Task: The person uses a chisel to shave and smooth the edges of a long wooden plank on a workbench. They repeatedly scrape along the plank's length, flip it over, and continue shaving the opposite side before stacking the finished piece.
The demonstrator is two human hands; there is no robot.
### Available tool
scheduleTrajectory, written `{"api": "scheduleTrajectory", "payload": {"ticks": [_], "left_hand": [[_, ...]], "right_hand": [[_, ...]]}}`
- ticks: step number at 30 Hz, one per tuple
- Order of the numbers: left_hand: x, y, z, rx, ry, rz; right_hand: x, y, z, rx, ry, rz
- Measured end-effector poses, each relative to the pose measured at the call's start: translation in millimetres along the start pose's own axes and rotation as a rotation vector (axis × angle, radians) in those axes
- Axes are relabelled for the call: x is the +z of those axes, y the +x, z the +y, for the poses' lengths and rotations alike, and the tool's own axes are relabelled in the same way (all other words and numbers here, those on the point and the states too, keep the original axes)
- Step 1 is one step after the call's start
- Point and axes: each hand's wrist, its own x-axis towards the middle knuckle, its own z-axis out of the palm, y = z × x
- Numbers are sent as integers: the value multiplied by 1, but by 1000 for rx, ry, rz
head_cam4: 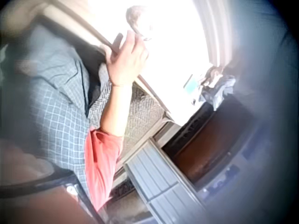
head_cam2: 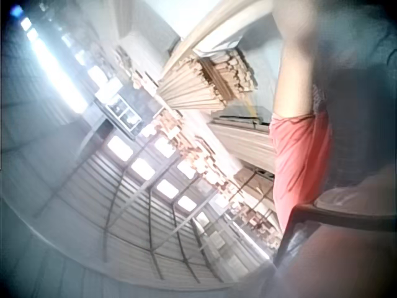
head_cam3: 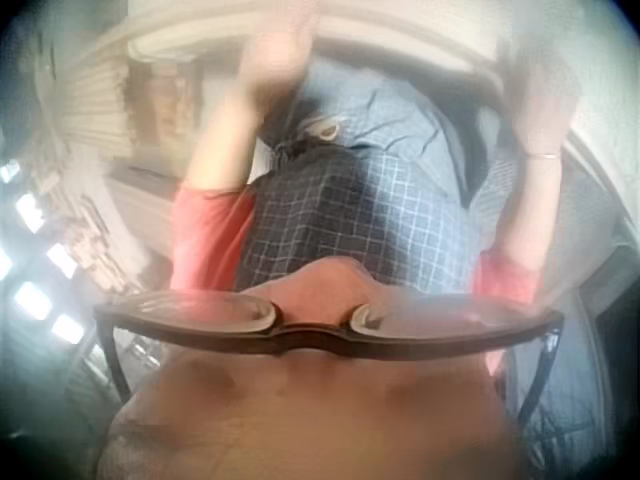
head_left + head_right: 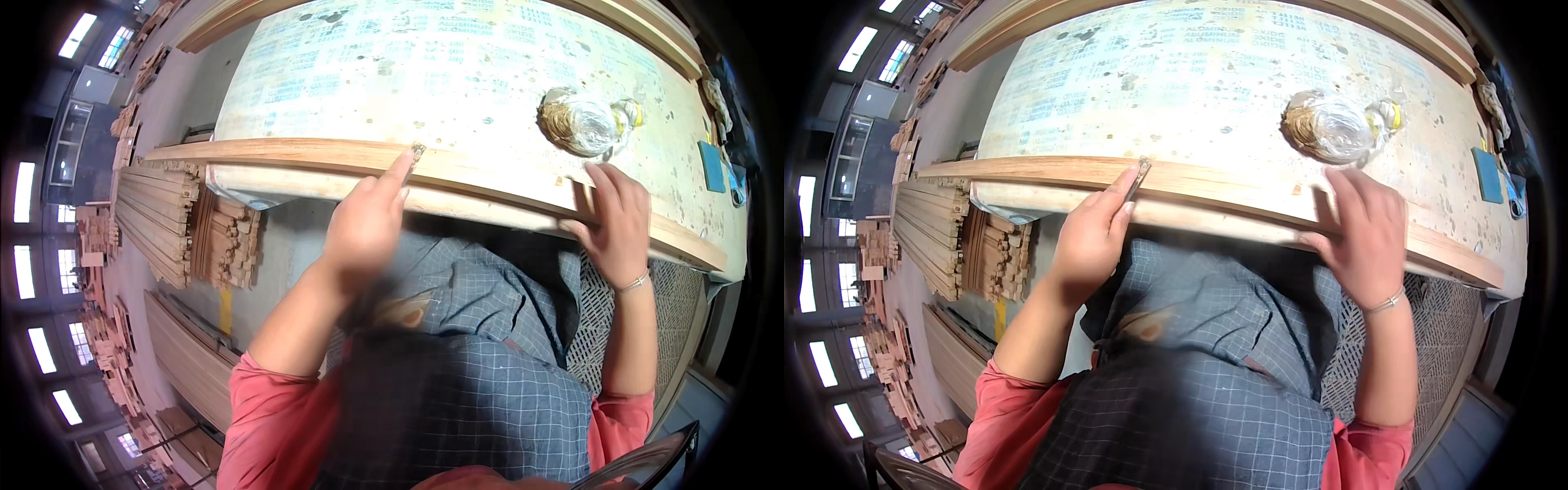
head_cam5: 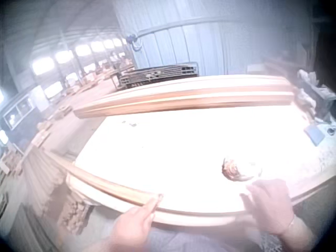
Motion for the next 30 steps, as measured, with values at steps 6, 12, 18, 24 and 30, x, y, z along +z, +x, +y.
{"api": "scheduleTrajectory", "payload": {"ticks": [6, 12, 18, 24, 30], "left_hand": [[15, 1, -3, 72, 271, 39], [-4, 1, -18, 32, -160, -19], [7, 15, -1, -140, -288, -87], [-26, 22, 15, -431, -542, -356], [-60, 56, 4, -399, -423, -414]], "right_hand": [[24, 12, -8, 110, 16, -114], [26, 12, -7, 63, 46, -74], [26, 13, -7, 79, 56, -75], [25, 14, -8, 76, 56, -73], [25, 12, -8, 74, 47, -46]]}}
